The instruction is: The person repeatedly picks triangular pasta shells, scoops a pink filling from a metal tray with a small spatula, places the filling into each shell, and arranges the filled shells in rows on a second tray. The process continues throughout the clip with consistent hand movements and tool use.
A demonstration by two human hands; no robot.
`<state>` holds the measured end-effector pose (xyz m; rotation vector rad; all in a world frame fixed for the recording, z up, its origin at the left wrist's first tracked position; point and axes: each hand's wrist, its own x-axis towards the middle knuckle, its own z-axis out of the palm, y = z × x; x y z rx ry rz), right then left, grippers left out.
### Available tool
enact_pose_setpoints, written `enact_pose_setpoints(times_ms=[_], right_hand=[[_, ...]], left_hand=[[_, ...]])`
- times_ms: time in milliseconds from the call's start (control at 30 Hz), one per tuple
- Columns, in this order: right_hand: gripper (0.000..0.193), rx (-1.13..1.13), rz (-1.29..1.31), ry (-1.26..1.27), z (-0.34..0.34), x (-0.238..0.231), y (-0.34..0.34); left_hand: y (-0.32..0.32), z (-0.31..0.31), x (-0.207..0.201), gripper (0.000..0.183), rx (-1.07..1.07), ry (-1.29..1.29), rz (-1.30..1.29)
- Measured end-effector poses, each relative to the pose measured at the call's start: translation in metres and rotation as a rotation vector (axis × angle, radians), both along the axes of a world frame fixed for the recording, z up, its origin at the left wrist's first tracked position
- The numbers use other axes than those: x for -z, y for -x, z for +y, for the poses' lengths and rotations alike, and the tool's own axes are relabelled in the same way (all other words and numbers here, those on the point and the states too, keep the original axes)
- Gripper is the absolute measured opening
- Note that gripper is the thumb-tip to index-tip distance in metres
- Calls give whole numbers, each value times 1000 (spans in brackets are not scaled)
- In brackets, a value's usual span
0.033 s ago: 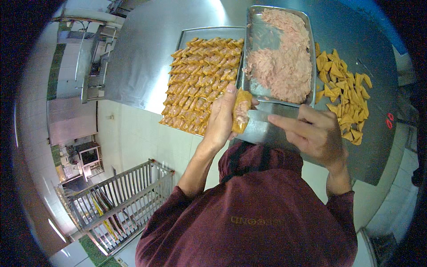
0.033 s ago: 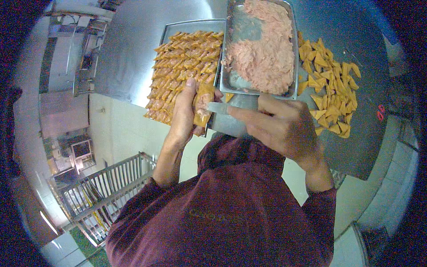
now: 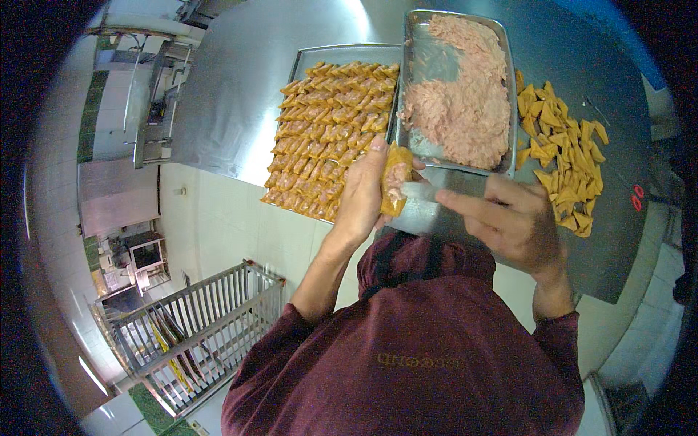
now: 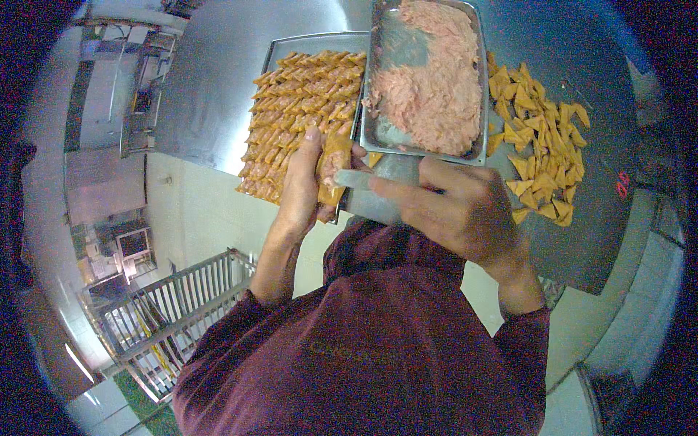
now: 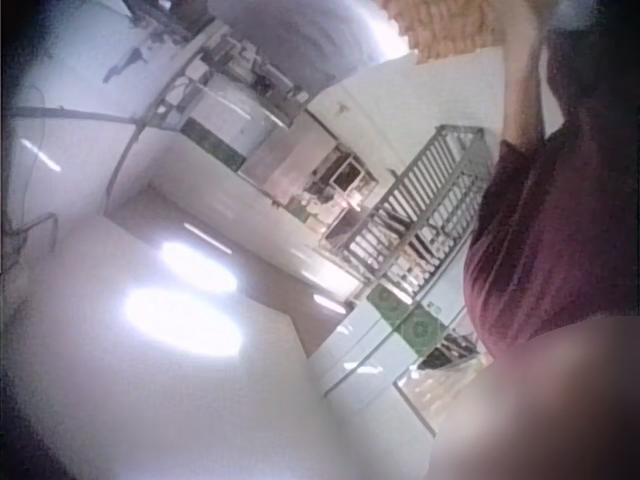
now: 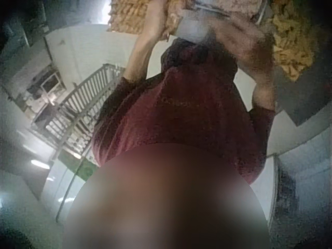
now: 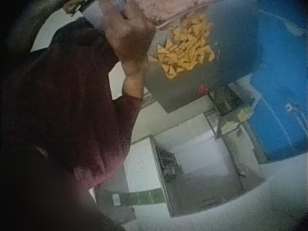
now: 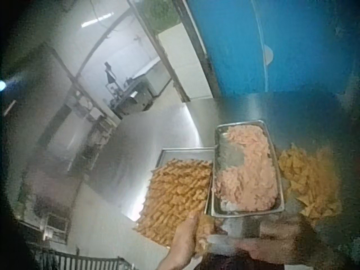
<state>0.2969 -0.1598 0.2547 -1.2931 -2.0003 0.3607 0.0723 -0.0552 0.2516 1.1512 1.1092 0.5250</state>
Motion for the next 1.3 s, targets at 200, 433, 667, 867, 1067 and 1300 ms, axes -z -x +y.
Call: enact_pose_setpoints(times_ms=[200,433,667,867,1067,1300], right_hand=[[51,76,-24,-2,-6,0,11],[51,193,126,44,-24,-2,26],[49,243,215,-8,-50,1,39],[47,200,193,-53,-60,1,46],[44,217,167,-25,-72,-3,45],[42,196,219,-31,-84,-8,49]], left_hand=[[-6,-7,4,72,-79,-28,-31],[-21,-25,7,68,-203,-267,-79],[-21,-38,-4,66,-493,-338,-234],[-28,-64,-9,72,-527,-392,-203],[-15,-78,-11,71,-447,-318,-212],[-14,-92,-8,67,-469,-269,-246]])
